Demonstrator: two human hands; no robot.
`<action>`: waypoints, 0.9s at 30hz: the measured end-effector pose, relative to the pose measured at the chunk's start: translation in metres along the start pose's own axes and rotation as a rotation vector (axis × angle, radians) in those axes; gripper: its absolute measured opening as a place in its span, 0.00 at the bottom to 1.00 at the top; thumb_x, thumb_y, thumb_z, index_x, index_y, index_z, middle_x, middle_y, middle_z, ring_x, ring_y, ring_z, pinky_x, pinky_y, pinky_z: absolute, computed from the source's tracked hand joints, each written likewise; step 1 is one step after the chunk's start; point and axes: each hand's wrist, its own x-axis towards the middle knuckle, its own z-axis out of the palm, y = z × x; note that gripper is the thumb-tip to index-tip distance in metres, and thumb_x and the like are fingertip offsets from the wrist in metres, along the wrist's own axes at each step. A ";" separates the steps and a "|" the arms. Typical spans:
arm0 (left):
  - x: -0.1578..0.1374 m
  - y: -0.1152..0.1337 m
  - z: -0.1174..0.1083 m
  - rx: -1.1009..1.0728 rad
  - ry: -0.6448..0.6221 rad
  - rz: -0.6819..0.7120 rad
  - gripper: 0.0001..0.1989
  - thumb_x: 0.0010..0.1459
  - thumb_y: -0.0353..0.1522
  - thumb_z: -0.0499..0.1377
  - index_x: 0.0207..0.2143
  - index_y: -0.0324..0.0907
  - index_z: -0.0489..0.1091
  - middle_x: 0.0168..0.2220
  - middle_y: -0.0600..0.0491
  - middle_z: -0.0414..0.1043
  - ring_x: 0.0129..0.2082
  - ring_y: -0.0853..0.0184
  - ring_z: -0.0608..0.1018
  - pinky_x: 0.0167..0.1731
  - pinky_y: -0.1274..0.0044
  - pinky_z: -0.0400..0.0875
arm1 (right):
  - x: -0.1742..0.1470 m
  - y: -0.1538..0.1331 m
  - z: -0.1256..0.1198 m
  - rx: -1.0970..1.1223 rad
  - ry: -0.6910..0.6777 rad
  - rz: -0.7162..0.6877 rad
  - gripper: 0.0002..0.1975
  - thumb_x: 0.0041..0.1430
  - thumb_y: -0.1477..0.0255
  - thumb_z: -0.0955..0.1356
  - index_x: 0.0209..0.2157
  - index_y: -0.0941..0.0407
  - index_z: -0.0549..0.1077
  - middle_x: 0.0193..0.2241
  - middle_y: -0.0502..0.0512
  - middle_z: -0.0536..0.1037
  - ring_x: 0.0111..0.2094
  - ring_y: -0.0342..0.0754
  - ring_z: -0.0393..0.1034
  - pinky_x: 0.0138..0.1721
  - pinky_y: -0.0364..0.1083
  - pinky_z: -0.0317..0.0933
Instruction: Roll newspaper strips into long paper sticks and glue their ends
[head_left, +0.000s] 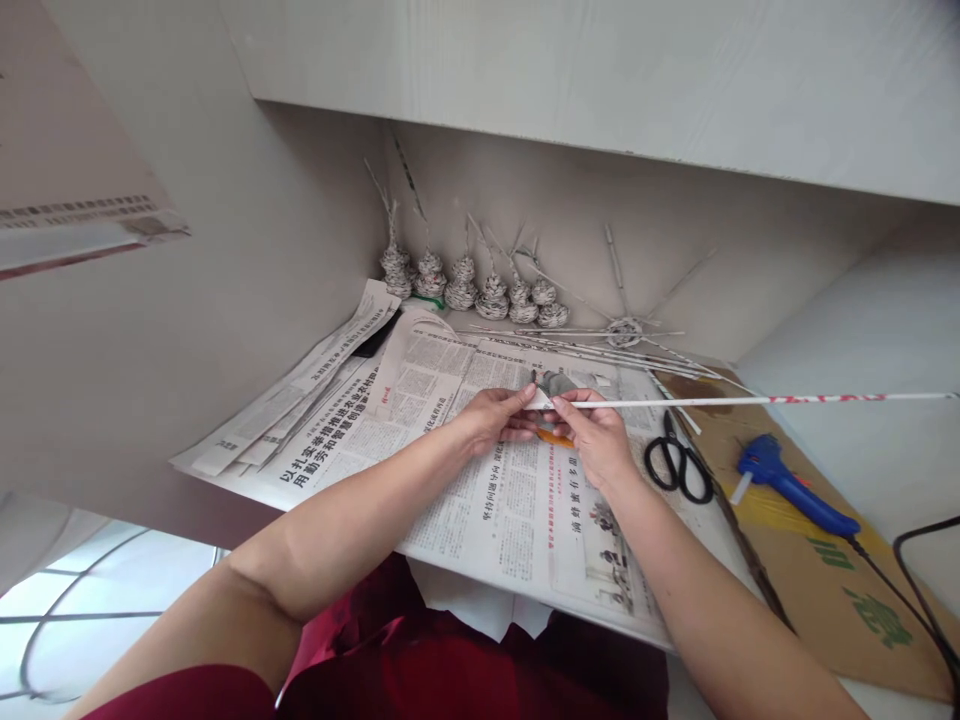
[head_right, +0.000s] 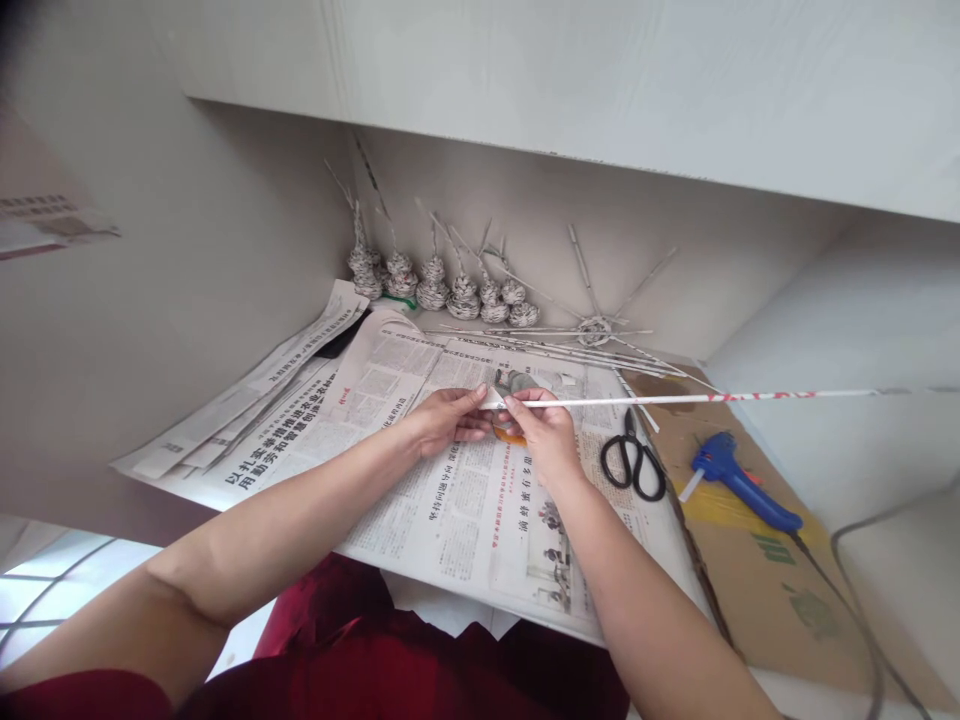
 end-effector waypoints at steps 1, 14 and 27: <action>-0.001 -0.001 0.001 -0.022 -0.023 -0.009 0.16 0.48 0.39 0.65 0.33 0.34 0.71 0.28 0.48 0.75 0.23 0.72 0.77 0.24 0.81 0.74 | 0.000 0.000 0.001 -0.009 0.007 -0.021 0.14 0.44 0.65 0.75 0.31 0.54 0.71 0.24 0.48 0.76 0.27 0.43 0.72 0.25 0.41 0.64; 0.011 0.003 -0.007 -0.314 -0.008 0.073 0.05 0.51 0.26 0.63 0.33 0.35 0.71 0.26 0.50 0.74 0.24 0.72 0.78 0.23 0.84 0.74 | -0.002 0.002 0.009 -0.106 -0.096 -0.032 0.19 0.48 0.61 0.72 0.41 0.52 0.74 0.33 0.53 0.78 0.28 0.45 0.70 0.22 0.42 0.60; 0.026 0.042 -0.046 -0.617 0.360 0.362 0.02 0.55 0.24 0.58 0.30 0.35 0.66 0.22 0.54 0.71 0.19 0.74 0.74 0.20 0.85 0.72 | -0.023 -0.040 0.002 -1.289 0.069 -1.038 0.16 0.57 0.70 0.67 0.48 0.52 0.73 0.47 0.57 0.75 0.52 0.59 0.62 0.54 0.58 0.53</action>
